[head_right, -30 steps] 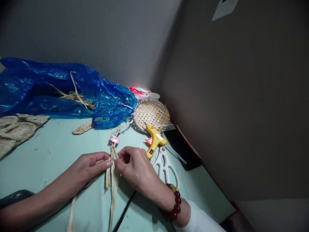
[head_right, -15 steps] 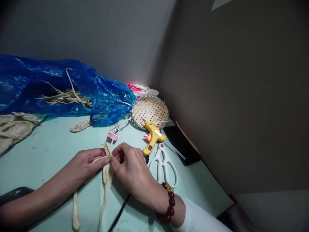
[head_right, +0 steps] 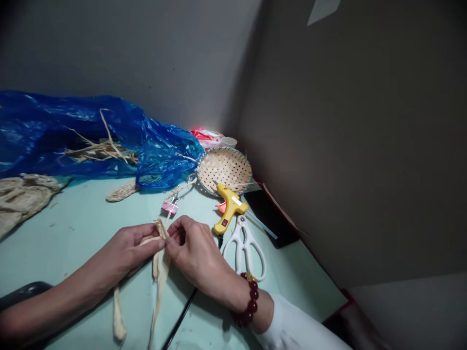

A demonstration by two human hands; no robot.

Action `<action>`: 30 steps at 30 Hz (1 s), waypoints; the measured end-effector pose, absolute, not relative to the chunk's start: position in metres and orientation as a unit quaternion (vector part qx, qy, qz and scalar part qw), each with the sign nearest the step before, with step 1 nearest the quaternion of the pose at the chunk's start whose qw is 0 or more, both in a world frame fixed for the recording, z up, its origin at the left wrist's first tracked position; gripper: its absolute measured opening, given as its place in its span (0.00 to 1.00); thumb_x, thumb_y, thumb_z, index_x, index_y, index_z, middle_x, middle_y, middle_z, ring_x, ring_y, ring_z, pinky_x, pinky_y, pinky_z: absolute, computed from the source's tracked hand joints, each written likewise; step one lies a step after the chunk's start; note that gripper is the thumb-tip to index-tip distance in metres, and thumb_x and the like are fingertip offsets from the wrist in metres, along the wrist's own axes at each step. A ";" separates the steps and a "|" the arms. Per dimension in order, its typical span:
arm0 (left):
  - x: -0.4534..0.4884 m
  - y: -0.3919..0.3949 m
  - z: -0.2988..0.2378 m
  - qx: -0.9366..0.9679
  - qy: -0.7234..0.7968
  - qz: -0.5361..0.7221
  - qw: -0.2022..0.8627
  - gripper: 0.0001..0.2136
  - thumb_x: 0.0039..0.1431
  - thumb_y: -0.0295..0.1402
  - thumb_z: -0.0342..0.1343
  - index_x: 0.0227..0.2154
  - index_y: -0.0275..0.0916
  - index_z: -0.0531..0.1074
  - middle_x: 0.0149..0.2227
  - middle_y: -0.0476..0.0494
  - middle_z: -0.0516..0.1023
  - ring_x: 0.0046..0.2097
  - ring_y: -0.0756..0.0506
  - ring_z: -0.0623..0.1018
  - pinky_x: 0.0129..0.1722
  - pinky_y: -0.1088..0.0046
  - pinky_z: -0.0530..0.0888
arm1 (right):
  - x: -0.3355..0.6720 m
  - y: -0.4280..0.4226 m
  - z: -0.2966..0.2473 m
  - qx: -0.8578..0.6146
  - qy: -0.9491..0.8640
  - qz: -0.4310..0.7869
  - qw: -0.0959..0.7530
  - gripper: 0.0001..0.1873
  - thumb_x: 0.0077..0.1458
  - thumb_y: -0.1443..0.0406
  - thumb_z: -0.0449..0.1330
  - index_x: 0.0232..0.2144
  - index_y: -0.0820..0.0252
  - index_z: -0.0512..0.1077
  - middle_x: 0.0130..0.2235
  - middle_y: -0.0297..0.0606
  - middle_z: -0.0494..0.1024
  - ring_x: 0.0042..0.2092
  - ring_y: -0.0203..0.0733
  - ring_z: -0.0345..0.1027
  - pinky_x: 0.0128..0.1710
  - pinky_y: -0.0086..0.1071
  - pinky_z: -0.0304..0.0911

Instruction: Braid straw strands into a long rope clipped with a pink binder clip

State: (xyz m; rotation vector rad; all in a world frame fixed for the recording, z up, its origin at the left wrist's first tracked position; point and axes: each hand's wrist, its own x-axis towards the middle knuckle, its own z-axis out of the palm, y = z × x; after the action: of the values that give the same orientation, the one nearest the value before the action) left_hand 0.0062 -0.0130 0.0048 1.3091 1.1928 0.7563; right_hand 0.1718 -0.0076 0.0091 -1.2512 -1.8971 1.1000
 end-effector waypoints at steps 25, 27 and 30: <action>0.007 -0.013 0.008 0.558 0.543 0.317 0.541 0.06 0.45 0.35 0.56 0.22 0.37 0.71 0.21 0.54 0.68 0.27 0.48 0.65 0.27 0.76 0.60 | 0.259 -0.025 0.089 -0.360 -0.589 0.447 0.568 0.08 0.53 0.59 0.54 0.37 0.51 0.63 0.28 0.33 0.59 0.29 0.38 0.58 0.29 0.34 0.59; 0.006 -0.012 0.008 0.550 0.541 0.319 0.551 0.06 0.45 0.35 0.56 0.22 0.37 0.71 0.21 0.54 0.67 0.26 0.49 0.64 0.26 0.76 0.59 | 0.284 -0.027 0.101 -0.430 -0.590 0.313 0.608 0.10 0.58 0.61 0.47 0.42 0.51 0.63 0.31 0.37 0.62 0.32 0.40 0.62 0.30 0.35 0.59; 0.006 -0.014 0.010 0.531 0.535 0.315 0.576 0.06 0.45 0.35 0.58 0.23 0.37 0.71 0.19 0.57 0.62 0.21 0.53 0.57 0.20 0.78 0.51 | 0.319 -0.016 0.112 -0.593 -0.645 0.039 0.480 0.12 0.60 0.61 0.47 0.45 0.56 0.63 0.38 0.45 0.70 0.35 0.42 0.66 0.33 0.36 0.61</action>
State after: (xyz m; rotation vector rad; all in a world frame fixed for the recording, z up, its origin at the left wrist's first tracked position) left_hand 0.0058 -0.0138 0.0097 1.2440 1.2526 0.7383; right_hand 0.3189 -0.0160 0.1122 -1.4464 -1.5741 0.0961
